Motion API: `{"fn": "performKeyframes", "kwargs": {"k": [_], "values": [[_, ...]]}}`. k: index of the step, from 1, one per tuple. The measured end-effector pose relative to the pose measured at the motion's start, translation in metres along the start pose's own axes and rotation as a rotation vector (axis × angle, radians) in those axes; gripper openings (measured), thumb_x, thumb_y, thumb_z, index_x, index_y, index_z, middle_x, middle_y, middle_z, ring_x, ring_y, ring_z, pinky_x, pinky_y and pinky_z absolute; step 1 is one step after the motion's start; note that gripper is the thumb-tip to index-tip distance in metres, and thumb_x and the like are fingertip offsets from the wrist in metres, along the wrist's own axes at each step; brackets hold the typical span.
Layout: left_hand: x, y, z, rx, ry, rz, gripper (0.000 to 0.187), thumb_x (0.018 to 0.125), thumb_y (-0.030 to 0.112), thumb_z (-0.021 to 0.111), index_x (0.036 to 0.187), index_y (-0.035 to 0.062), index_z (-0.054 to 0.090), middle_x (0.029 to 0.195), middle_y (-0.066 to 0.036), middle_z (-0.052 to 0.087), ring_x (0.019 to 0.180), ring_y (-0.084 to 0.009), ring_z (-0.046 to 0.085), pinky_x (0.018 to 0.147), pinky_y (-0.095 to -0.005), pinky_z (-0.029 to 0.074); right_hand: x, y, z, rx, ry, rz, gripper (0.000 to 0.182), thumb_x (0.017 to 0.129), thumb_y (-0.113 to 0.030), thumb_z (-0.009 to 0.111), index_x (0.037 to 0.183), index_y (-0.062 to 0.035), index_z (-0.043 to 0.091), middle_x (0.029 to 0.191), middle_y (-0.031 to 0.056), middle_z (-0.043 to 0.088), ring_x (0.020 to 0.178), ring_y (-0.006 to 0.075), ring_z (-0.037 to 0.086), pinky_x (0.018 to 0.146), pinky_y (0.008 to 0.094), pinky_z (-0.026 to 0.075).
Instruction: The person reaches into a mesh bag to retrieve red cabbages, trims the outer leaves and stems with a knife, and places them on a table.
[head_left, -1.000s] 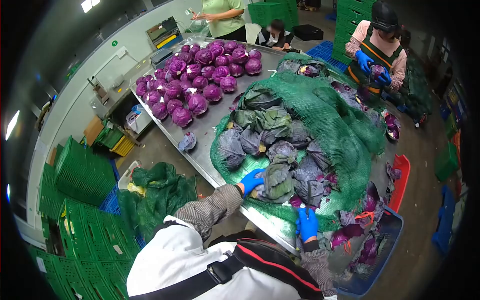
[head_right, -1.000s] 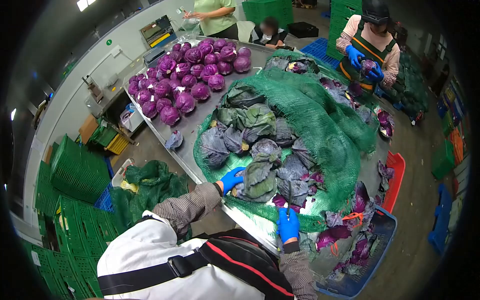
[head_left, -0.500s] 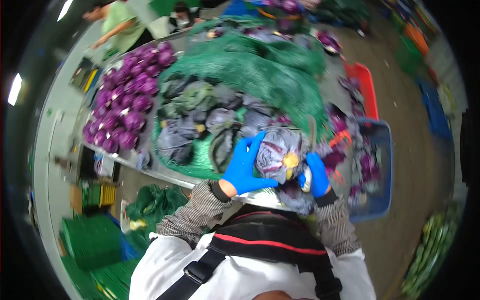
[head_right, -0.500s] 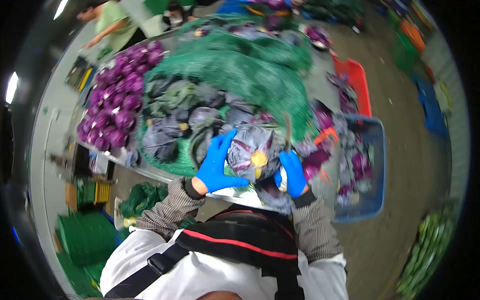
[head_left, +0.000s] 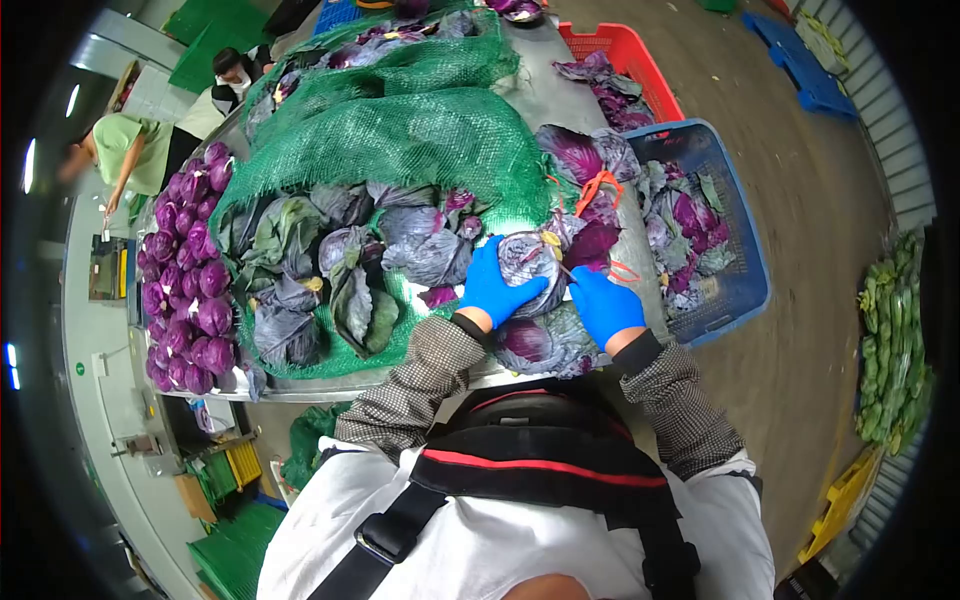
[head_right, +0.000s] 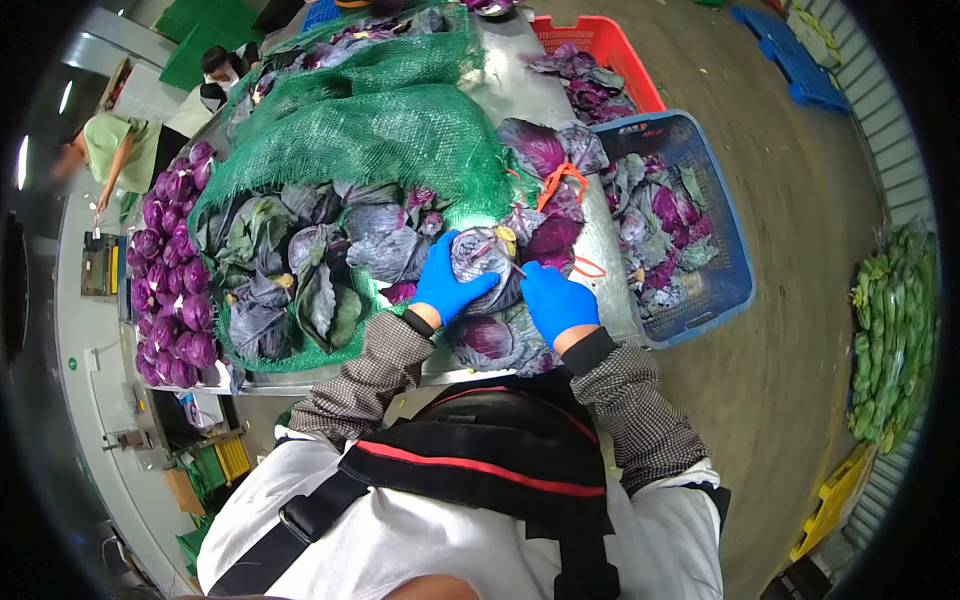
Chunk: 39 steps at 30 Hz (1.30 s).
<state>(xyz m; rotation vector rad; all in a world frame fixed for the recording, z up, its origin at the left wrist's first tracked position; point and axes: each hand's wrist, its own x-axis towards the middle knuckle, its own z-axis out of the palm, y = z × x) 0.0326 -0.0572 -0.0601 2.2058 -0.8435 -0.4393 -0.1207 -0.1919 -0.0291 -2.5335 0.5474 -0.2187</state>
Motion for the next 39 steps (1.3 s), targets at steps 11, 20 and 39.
{"fn": "performKeyframes", "kwargs": {"k": [11, 20, 39], "values": [[-0.025, 0.02, 0.015, 0.052, 0.041, 0.294, 0.096, 0.049, 0.039, 0.079, 0.124, 0.0006, 0.032, 0.119, -0.022, 0.036, 0.112, -0.0389, 0.037, 0.096, -0.0443, 0.033, 0.054, 0.065, 0.058, -0.246, -0.366, 0.058, 0.02, 0.081, -0.017, 0.046, 0.085, -0.0029, 0.059, 0.081, 0.0195, 0.062, 0.072, 0.0347, 0.062, 0.061, 0.0462, 0.049], [-0.049, -0.03, -0.014, -0.42, -0.064, 0.094, 0.09, 0.052, 0.031, 0.083, 0.122, 0.0032, 0.035, 0.119, -0.015, 0.04, 0.111, -0.0288, 0.042, 0.096, -0.0376, 0.035, 0.03, 0.029, 0.028, 0.625, -0.346, 0.281, 0.042, 0.083, -0.04, 0.054, 0.103, -0.0026, 0.052, 0.086, 0.0204, 0.061, 0.079, 0.0325, 0.06, 0.067, 0.0383, 0.046], [-0.056, -0.003, -0.028, 0.074, -0.119, 0.088, 0.098, 0.049, 0.046, 0.081, 0.128, 0.0079, 0.037, 0.117, -0.021, 0.041, 0.11, -0.0356, 0.043, 0.092, -0.0415, 0.039, 0.035, -0.006, 0.048, 0.207, -0.521, 0.195, 0.056, 0.071, -0.038, 0.059, 0.116, -0.0052, 0.049, 0.104, 0.0226, 0.058, 0.095, 0.037, 0.056, 0.081, 0.0417, 0.046]]}}
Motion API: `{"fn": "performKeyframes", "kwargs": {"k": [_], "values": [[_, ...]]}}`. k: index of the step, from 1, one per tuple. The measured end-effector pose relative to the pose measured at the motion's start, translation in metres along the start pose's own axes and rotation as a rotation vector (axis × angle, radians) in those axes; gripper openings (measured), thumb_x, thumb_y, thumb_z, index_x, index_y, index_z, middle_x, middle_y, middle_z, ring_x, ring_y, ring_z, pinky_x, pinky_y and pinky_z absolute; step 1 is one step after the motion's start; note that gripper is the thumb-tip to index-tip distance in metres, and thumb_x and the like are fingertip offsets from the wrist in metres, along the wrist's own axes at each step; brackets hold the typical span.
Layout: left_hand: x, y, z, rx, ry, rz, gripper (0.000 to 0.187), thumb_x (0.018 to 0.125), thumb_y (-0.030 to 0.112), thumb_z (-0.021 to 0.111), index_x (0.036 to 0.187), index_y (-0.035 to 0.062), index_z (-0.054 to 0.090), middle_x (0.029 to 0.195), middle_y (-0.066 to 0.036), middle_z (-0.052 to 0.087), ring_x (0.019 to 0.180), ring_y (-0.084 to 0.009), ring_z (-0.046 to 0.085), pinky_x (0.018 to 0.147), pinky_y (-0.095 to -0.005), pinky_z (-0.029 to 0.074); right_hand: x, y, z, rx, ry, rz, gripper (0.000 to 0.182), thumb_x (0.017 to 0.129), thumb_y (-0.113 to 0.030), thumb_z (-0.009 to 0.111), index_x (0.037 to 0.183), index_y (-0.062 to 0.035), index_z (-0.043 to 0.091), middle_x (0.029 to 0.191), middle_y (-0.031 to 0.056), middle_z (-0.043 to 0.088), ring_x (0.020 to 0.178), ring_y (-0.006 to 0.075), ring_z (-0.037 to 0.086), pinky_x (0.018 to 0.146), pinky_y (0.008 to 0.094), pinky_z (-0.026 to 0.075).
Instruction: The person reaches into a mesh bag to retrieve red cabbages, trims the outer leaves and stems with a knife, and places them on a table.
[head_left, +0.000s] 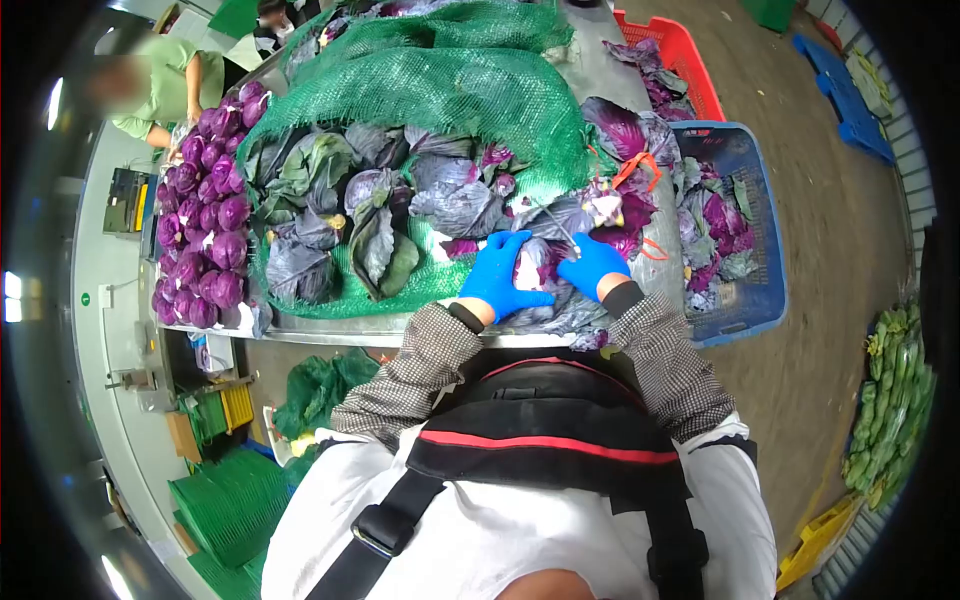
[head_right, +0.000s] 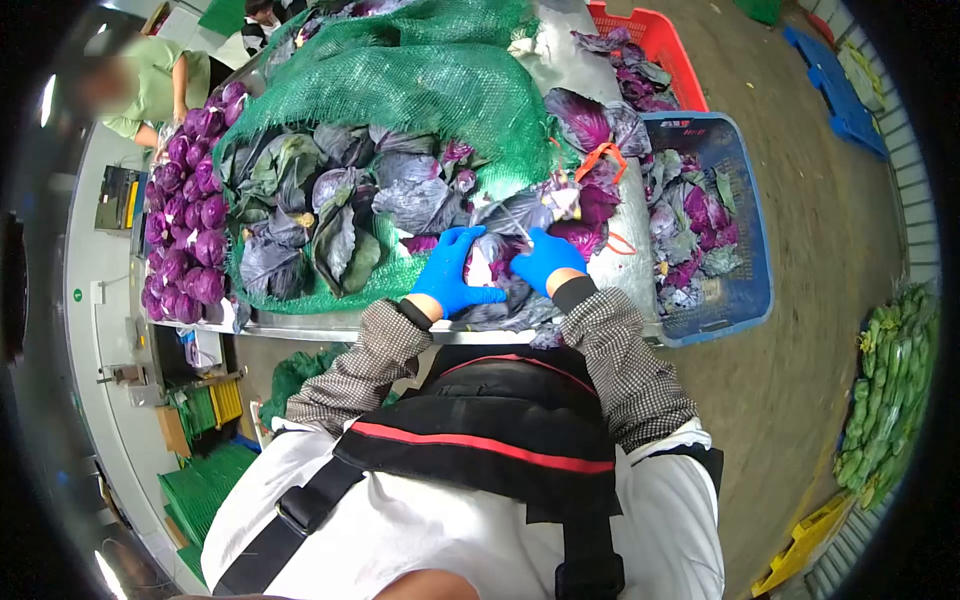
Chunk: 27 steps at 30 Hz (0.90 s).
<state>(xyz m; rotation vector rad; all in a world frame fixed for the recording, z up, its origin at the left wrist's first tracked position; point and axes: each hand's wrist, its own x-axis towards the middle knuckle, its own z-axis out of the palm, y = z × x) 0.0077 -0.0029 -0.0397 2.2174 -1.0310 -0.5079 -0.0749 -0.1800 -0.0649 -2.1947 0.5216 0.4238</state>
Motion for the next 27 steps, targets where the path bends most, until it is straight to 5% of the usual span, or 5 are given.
{"fn": "performKeyframes", "kwargs": {"k": [8, 16, 21, 24, 27], "values": [[-0.015, -0.051, -0.003, -0.307, 0.075, -0.04, 0.089, 0.053, 0.036, 0.083, 0.126, 0.0095, 0.039, 0.12, -0.015, 0.044, 0.111, -0.0288, 0.045, 0.095, -0.0373, 0.038, 0.008, -0.013, 0.001, -0.198, 0.182, 0.139, 0.037, 0.071, -0.032, 0.054, 0.099, -0.0083, 0.053, 0.087, 0.0205, 0.061, 0.082, 0.0374, 0.059, 0.071, 0.0469, 0.046], [-0.032, -0.017, -0.024, -2.005, -0.001, -0.489, 0.075, 0.082, 0.052, 0.052, 0.137, 0.0126, 0.022, 0.137, -0.017, 0.03, 0.122, -0.0363, 0.036, 0.089, -0.0572, 0.041, -0.012, 0.009, -0.022, -0.067, 0.422, -0.157, 0.047, 0.076, -0.038, 0.063, 0.11, -0.0076, 0.051, 0.085, 0.0165, 0.062, 0.079, 0.034, 0.06, 0.069, 0.0421, 0.048], [-0.041, -0.011, -0.04, -1.135, 0.1, -0.26, 0.028, 0.09, 0.039, 0.046, 0.099, 0.0124, 0.044, 0.098, -0.001, 0.045, 0.095, -0.0158, 0.049, 0.082, -0.0392, 0.048, -0.019, -0.015, -0.032, 1.13, -0.295, -0.131, 0.045, 0.083, -0.049, 0.053, 0.107, -0.0106, 0.053, 0.073, 0.0059, 0.057, 0.054, 0.0118, 0.051, 0.043, 0.0275, 0.04], [-0.015, -0.002, -0.041, -1.065, 0.239, -0.247, 0.035, 0.091, 0.03, 0.046, 0.118, 0.0086, 0.045, 0.118, -0.006, 0.046, 0.113, -0.0161, 0.041, 0.09, -0.0309, 0.039, -0.006, -0.025, -0.01, 1.531, -0.389, 0.156, 0.042, 0.084, -0.052, 0.048, 0.097, -0.0134, 0.054, 0.059, 0.0008, 0.047, 0.042, 0.007, 0.04, 0.035, 0.0236, 0.03], [0.004, -0.03, -0.005, -0.885, 0.202, -0.169, 0.049, 0.089, 0.03, 0.05, 0.13, 0.0061, 0.036, 0.125, -0.011, 0.044, 0.117, -0.0193, 0.039, 0.1, -0.0295, 0.028, 0.007, -0.005, -0.002, 0.949, -0.252, 0.057, 0.054, 0.082, -0.055, 0.05, 0.109, -0.0093, 0.053, 0.075, 0.0046, 0.054, 0.048, 0.0134, 0.048, 0.038, 0.0272, 0.037]]}}
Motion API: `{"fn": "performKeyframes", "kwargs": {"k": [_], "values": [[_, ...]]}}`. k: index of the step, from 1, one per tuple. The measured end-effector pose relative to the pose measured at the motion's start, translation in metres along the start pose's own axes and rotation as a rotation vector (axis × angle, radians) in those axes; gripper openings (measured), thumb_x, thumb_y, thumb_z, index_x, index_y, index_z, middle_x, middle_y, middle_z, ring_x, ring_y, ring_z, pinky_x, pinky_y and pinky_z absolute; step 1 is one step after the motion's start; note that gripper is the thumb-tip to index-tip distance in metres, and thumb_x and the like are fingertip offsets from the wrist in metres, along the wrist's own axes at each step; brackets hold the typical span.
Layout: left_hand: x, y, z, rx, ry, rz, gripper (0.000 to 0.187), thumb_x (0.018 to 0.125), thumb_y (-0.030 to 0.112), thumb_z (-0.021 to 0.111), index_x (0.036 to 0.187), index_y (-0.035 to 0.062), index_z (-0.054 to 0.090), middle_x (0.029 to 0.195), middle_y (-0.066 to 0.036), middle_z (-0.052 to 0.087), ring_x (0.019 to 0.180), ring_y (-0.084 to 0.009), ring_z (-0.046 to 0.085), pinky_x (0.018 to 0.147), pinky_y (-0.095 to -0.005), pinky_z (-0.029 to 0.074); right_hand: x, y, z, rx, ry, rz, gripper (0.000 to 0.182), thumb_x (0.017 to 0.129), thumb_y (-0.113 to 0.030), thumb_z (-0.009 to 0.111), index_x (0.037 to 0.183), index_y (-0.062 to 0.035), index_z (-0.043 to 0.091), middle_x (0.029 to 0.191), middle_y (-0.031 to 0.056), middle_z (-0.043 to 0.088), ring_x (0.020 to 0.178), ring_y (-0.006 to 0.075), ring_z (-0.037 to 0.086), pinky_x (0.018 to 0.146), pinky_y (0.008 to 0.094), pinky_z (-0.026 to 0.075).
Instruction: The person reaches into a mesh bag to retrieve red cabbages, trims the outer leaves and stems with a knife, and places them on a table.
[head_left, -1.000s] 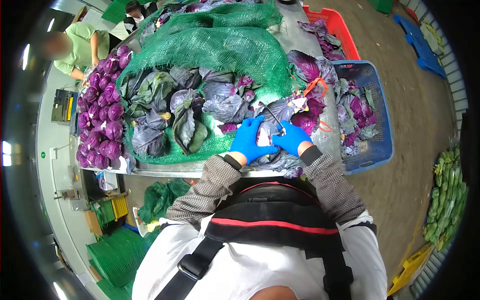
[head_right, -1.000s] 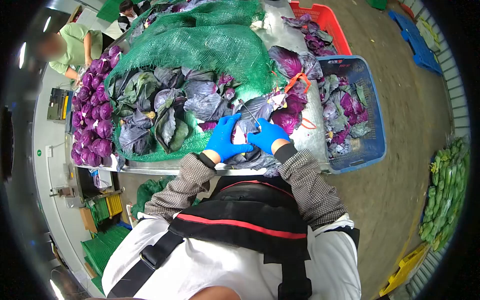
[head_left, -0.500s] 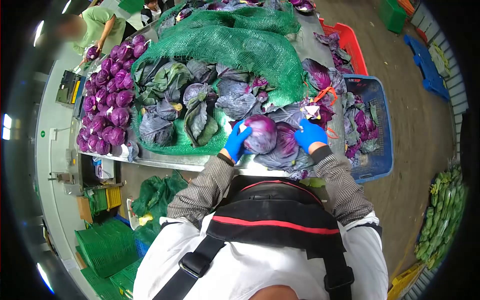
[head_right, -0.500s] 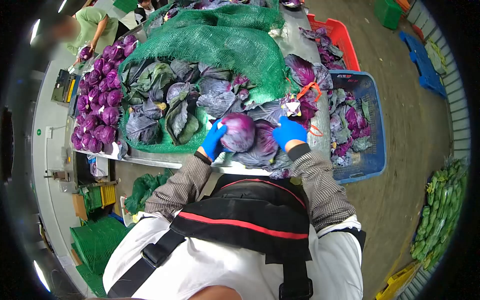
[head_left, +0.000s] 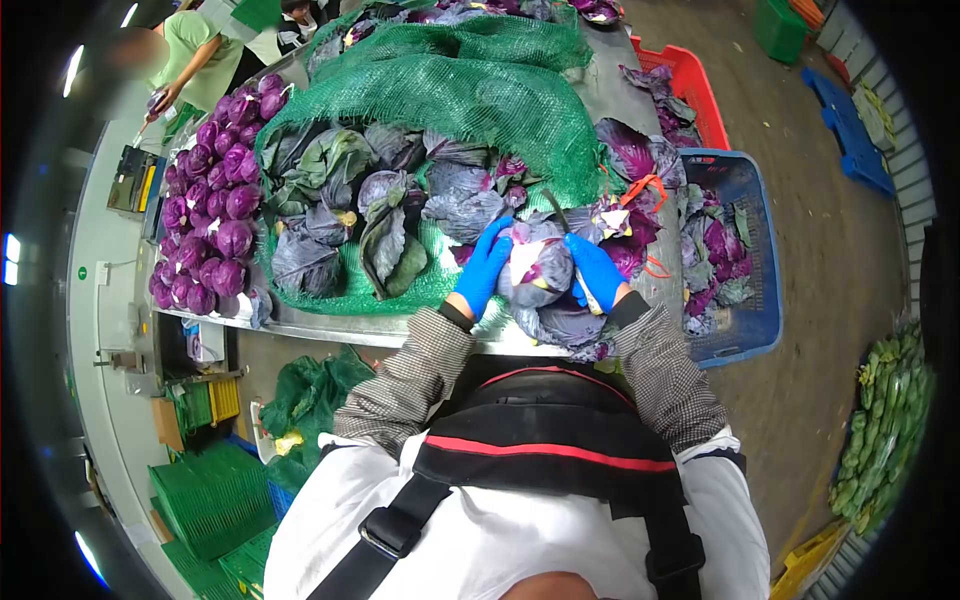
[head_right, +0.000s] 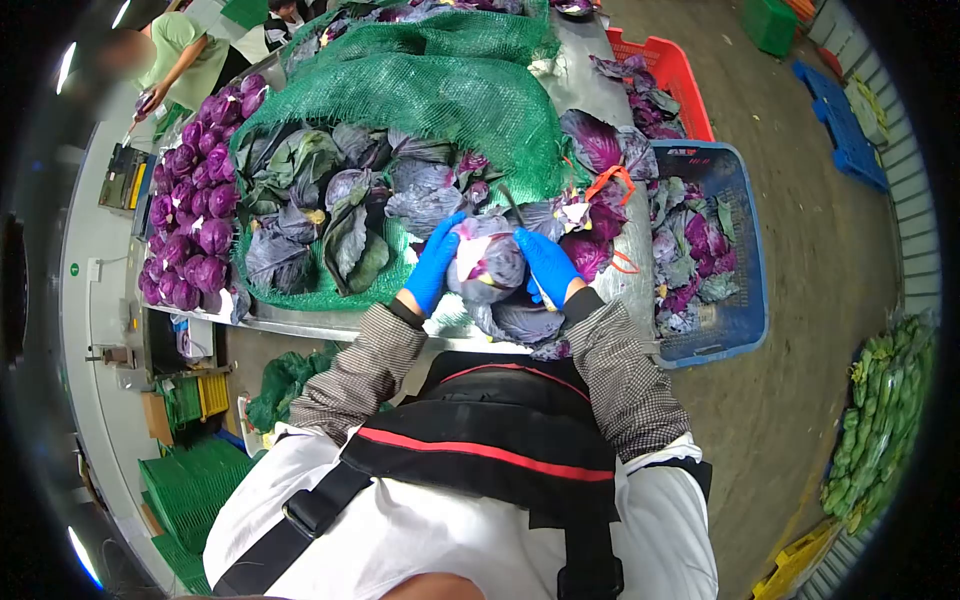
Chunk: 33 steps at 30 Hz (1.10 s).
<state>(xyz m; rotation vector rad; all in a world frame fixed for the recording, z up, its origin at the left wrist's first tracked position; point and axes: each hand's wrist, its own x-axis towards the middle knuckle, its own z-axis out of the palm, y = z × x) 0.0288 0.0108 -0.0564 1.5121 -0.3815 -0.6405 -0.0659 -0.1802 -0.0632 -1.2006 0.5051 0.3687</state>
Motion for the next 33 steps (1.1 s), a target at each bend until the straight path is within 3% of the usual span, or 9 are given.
{"fn": "performKeyframes", "kwargs": {"k": [3, 5, 7, 8, 11, 16, 24, 26, 33], "values": [[-0.004, -0.029, 0.007, 0.025, 0.098, -0.112, 0.05, 0.089, 0.03, 0.051, 0.129, 0.0035, 0.037, 0.122, -0.011, 0.046, 0.115, -0.0188, 0.041, 0.099, -0.0299, 0.031, -0.006, 0.009, 0.008, -0.378, 0.189, -0.112, 0.06, 0.081, -0.054, 0.052, 0.119, -0.0078, 0.048, 0.089, 0.0125, 0.059, 0.061, 0.0218, 0.057, 0.048, 0.0313, 0.045], [-0.006, -0.039, 0.012, -0.013, 0.113, -0.116, 0.066, 0.08, 0.036, 0.062, 0.13, 0.003, 0.034, 0.123, -0.016, 0.043, 0.115, -0.0236, 0.04, 0.098, -0.0339, 0.032, -0.012, 0.016, 0.006, -0.564, 0.247, -0.15, 0.062, 0.081, -0.052, 0.053, 0.123, -0.0077, 0.045, 0.095, 0.0167, 0.06, 0.069, 0.0267, 0.061, 0.056, 0.0339, 0.048], [-0.014, -0.03, 0.021, 0.501, 0.177, 0.069, 0.089, 0.066, 0.042, 0.075, 0.132, 0.0032, 0.029, 0.124, -0.021, 0.039, 0.115, -0.0302, 0.04, 0.098, -0.0391, 0.033, -0.019, 0.009, 0.008, -0.597, 0.173, -0.075, 0.067, 0.079, -0.052, 0.055, 0.127, -0.0087, 0.041, 0.107, 0.0216, 0.057, 0.088, 0.0341, 0.06, 0.074, 0.038, 0.048], [-0.012, -0.029, 0.022, 0.523, 0.183, 0.114, 0.103, 0.055, 0.044, 0.081, 0.133, 0.0042, 0.027, 0.123, -0.024, 0.037, 0.113, -0.0344, 0.04, 0.097, -0.0423, 0.033, -0.018, 0.017, 0.007, -0.691, 0.213, -0.21, 0.059, 0.082, -0.047, 0.051, 0.127, -0.0099, 0.041, 0.106, 0.022, 0.057, 0.089, 0.0368, 0.059, 0.077, 0.0406, 0.046], [-0.009, -0.02, 0.022, 0.573, 0.094, 0.035, 0.101, 0.056, 0.043, 0.081, 0.133, 0.0057, 0.028, 0.121, -0.022, 0.039, 0.112, -0.033, 0.041, 0.096, -0.0418, 0.035, -0.023, 0.031, 0.005, -0.872, 0.337, -0.295, 0.047, 0.087, -0.04, 0.044, 0.125, -0.0114, 0.043, 0.105, 0.0224, 0.056, 0.09, 0.039, 0.057, 0.076, 0.043, 0.046], [0.014, -0.033, 0.02, 0.56, 0.111, -0.114, 0.096, 0.055, 0.051, 0.077, 0.129, 0.0071, 0.033, 0.119, -0.025, 0.041, 0.111, -0.0358, 0.042, 0.094, -0.0418, 0.037, -0.061, 0.001, 0.019, -1.27, 0.482, -0.371, 0.021, 0.088, -0.026, 0.04, 0.095, -0.0095, 0.051, 0.08, 0.0168, 0.059, 0.065, 0.0361, 0.059, 0.056, 0.0472, 0.047], [0.025, -0.023, 0.025, 0.402, 0.061, -0.217, 0.102, 0.051, 0.053, 0.078, 0.129, 0.0072, 0.032, 0.121, -0.026, 0.04, 0.115, -0.0369, 0.04, 0.096, -0.0421, 0.036, -0.049, 0.021, 0.011, -1.297, 0.447, -0.435, 0.017, 0.084, -0.019, 0.043, 0.092, -0.0063, 0.05, 0.076, 0.0161, 0.059, 0.061, 0.0364, 0.059, 0.052, 0.0456, 0.047], [0.024, -0.017, 0.026, 0.629, -0.011, -0.252, 0.109, 0.048, 0.055, 0.079, 0.131, 0.0061, 0.027, 0.122, -0.027, 0.038, 0.117, -0.0378, 0.037, 0.097, -0.0421, 0.035, -0.043, 0.028, 0.009, -1.3, 0.452, -0.465, 0.016, 0.083, -0.018, 0.043, 0.091, -0.0057, 0.05, 0.074, 0.0157, 0.059, 0.06, 0.0359, 0.059, 0.051, 0.0454, 0.047], [0.028, -0.014, 0.032, 0.667, 0.015, -0.289, 0.116, 0.046, 0.057, 0.079, 0.133, 0.0058, 0.021, 0.123, -0.028, 0.036, 0.118, -0.0395, 0.035, 0.097, -0.043, 0.035, -0.018, 0.03, 0.001, -1.36, 0.637, -0.32, 0.017, 0.085, -0.021, 0.043, 0.091, -0.0078, 0.051, 0.074, 0.0154, 0.058, 0.06, 0.0344, 0.059, 0.049, 0.046, 0.045]]}}
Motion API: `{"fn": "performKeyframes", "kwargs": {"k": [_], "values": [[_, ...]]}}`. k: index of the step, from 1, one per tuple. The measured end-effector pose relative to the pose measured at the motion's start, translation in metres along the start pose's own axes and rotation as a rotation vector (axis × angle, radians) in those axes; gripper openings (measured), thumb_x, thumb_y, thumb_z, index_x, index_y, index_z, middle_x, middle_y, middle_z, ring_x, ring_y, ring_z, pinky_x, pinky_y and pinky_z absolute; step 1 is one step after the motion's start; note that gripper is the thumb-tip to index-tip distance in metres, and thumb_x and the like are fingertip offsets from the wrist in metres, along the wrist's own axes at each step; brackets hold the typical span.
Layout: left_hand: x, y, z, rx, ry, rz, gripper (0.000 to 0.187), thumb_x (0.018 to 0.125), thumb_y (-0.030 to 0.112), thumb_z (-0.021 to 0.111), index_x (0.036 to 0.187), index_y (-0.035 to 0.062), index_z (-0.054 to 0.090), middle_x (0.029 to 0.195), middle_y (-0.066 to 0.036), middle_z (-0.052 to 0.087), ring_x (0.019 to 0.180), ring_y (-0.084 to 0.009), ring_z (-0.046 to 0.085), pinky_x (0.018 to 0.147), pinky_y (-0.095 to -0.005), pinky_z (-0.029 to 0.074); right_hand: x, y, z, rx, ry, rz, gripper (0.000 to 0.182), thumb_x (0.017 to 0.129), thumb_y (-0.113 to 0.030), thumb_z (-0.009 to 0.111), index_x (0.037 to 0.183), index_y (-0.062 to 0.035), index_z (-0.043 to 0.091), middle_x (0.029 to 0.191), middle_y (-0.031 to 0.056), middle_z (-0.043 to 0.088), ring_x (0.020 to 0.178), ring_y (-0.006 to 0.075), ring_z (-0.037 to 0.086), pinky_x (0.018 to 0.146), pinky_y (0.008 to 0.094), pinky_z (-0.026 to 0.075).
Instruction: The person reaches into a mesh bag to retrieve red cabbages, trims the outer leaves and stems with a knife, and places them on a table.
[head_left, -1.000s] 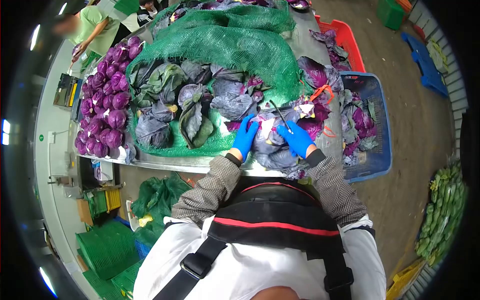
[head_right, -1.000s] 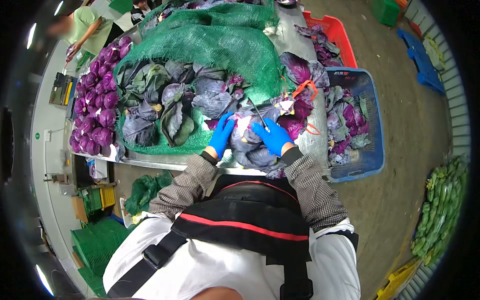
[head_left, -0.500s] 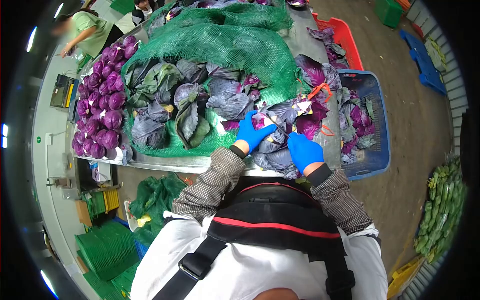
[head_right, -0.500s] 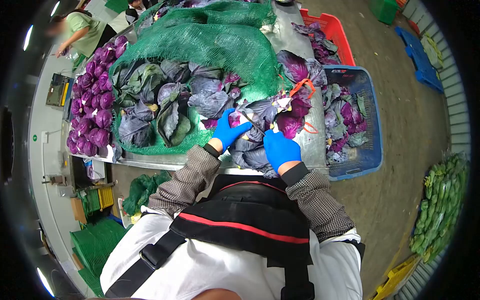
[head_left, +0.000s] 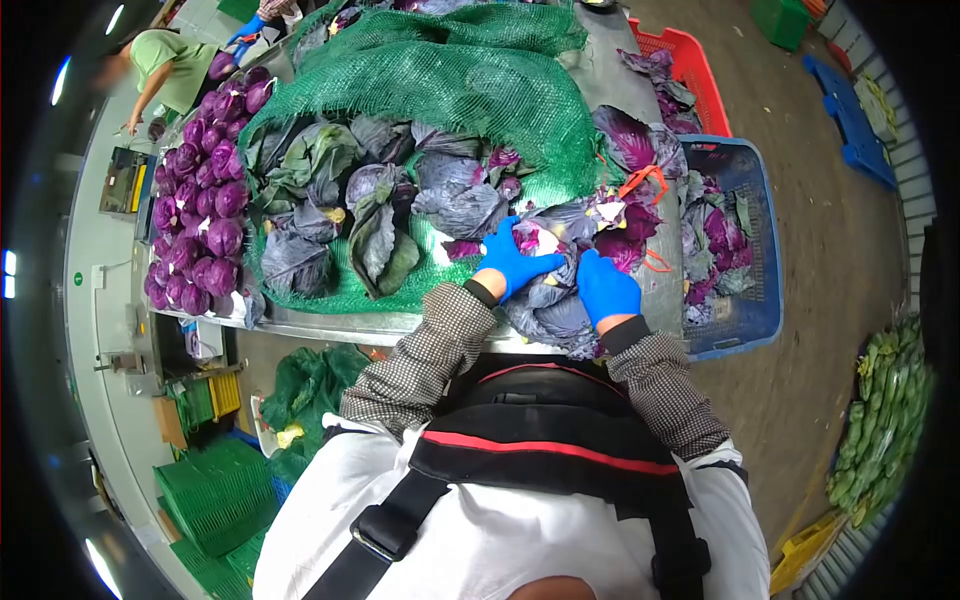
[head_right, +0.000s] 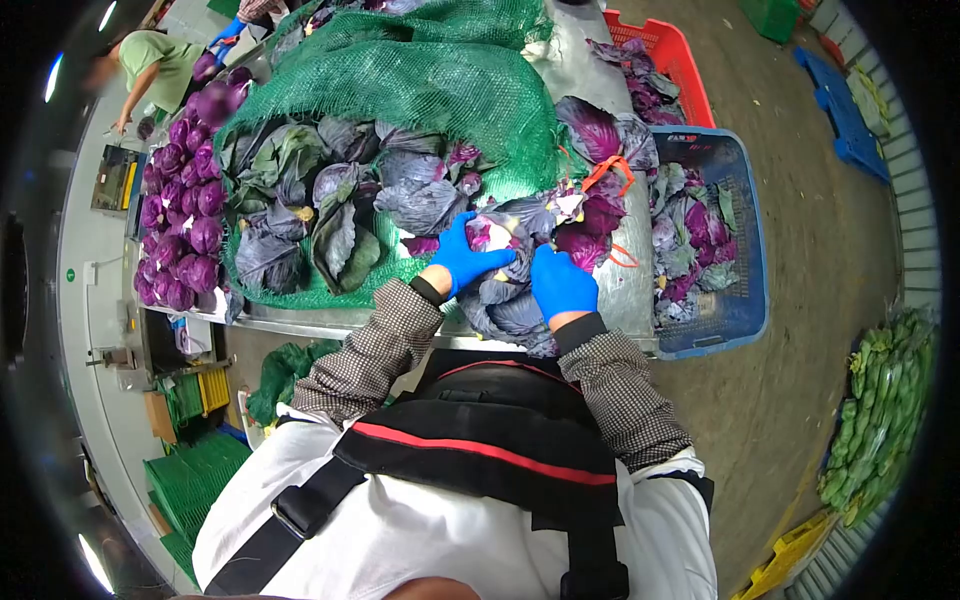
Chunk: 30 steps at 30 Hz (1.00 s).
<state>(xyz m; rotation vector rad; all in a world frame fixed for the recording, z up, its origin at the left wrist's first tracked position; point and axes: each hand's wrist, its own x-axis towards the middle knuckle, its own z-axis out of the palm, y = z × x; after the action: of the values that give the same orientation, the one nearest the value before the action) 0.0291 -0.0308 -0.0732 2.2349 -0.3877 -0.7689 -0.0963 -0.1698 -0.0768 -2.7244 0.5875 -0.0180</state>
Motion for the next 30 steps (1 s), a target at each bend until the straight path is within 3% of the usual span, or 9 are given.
{"fn": "performKeyframes", "kwargs": {"k": [2, 7, 14, 16, 20, 22, 24, 26, 30], "values": [[-0.009, 0.007, 0.0, 0.116, 0.071, 0.009, 0.106, 0.049, 0.051, 0.08, 0.129, 0.0049, 0.03, 0.124, -0.023, 0.041, 0.116, -0.0352, 0.04, 0.097, -0.042, 0.035, 0.018, 0.008, -0.001, 0.115, -0.031, 0.122, 0.023, 0.088, -0.027, 0.041, 0.095, -0.0079, 0.052, 0.083, 0.0179, 0.06, 0.069, 0.0374, 0.058, 0.058, 0.0477, 0.045], [-0.01, -0.006, -0.002, 0.027, 0.078, 0.091, 0.104, 0.049, 0.049, 0.08, 0.129, 0.0051, 0.029, 0.12, -0.024, 0.041, 0.112, -0.0356, 0.041, 0.095, -0.0424, 0.036, 0.025, -0.029, -0.051, 0.206, -0.07, -0.024, 0.029, 0.084, -0.03, 0.048, 0.103, -0.008, 0.051, 0.092, 0.0188, 0.06, 0.077, 0.0368, 0.059, 0.063, 0.0454, 0.046], [-0.02, -0.03, 0.001, -0.024, 0.129, 0.343, 0.101, 0.054, 0.041, 0.08, 0.132, 0.0083, 0.025, 0.121, -0.022, 0.037, 0.113, -0.0354, 0.038, 0.098, -0.0417, 0.032, 0.065, 0.012, 0.015, 0.111, 0.042, -0.015, 0.023, 0.08, -0.022, 0.052, 0.1, -0.0114, 0.051, 0.081, 0.0146, 0.06, 0.075, 0.0336, 0.059, 0.063, 0.0451, 0.045], [-0.014, -0.047, -0.005, -0.31, 0.02, 0.418, 0.095, 0.059, 0.035, 0.079, 0.132, 0.0084, 0.026, 0.123, -0.017, 0.038, 0.116, -0.0311, 0.037, 0.099, -0.0399, 0.031, 0.064, 0.023, 0.015, 0.136, -0.003, 0.086, 0.024, 0.08, -0.022, 0.05, 0.102, -0.0126, 0.052, 0.084, 0.0166, 0.06, 0.076, 0.0356, 0.058, 0.064, 0.0465, 0.045], [-0.036, -0.036, -0.023, -1.228, -0.241, 0.059, 0.073, 0.074, 0.016, 0.066, 0.134, 0.0114, 0.025, 0.126, -0.01, 0.04, 0.117, -0.022, 0.041, 0.095, -0.0358, 0.038, 0.054, 0.03, -0.006, 0.148, -0.014, 0.172, 0.025, 0.081, -0.023, 0.049, 0.103, -0.0126, 0.05, 0.09, 0.0173, 0.06, 0.078, 0.0369, 0.058, 0.066, 0.0473, 0.045], [-0.036, -0.034, -0.031, -1.449, -0.36, 0.119, 0.071, 0.076, 0.017, 0.062, 0.136, 0.0127, 0.023, 0.133, -0.008, 0.036, 0.121, -0.0224, 0.039, 0.097, -0.0366, 0.037, 0.057, 0.031, -0.027, 0.105, -0.16, 0.212, 0.033, 0.082, -0.029, 0.051, 0.11, -0.0125, 0.05, 0.099, 0.0182, 0.059, 0.086, 0.0355, 0.058, 0.071, 0.0451, 0.045], [-0.041, -0.015, -0.045, -1.262, -0.268, 0.279, 0.079, 0.073, 0.019, 0.065, 0.138, 0.0118, 0.021, 0.135, -0.009, 0.033, 0.124, -0.0233, 0.033, 0.102, -0.0369, 0.03, 0.056, 0.019, -0.038, 0.399, 0.064, -0.056, 0.045, 0.079, -0.038, 0.057, 0.114, -0.011, 0.049, 0.105, 0.0178, 0.057, 0.094, 0.0328, 0.056, 0.077, 0.0411, 0.045], [-0.029, -0.016, -0.051, -0.892, -0.215, 0.422, 0.086, 0.068, 0.021, 0.07, 0.138, 0.0104, 0.021, 0.136, -0.01, 0.03, 0.127, -0.0232, 0.028, 0.105, -0.0357, 0.022, 0.044, -0.023, -0.098, 0.69, 0.004, -0.304, 0.048, 0.076, -0.039, 0.063, 0.112, -0.0097, 0.051, 0.101, 0.0155, 0.056, 0.094, 0.0305, 0.056, 0.079, 0.0377, 0.044], [-0.035, 0.011, -0.057, -0.723, -0.153, 0.459, 0.089, 0.065, 0.02, 0.073, 0.137, 0.01, 0.022, 0.135, -0.01, 0.031, 0.126, -0.0227, 0.028, 0.105, -0.0348, 0.021, 0.035, -0.04, -0.121, 0.574, 0.054, -0.583, 0.037, 0.076, -0.029, 0.064, 0.105, -0.0079, 0.053, 0.087, 0.0117, 0.054, 0.083, 0.027, 0.056, 0.075, 0.0339, 0.044]]}}
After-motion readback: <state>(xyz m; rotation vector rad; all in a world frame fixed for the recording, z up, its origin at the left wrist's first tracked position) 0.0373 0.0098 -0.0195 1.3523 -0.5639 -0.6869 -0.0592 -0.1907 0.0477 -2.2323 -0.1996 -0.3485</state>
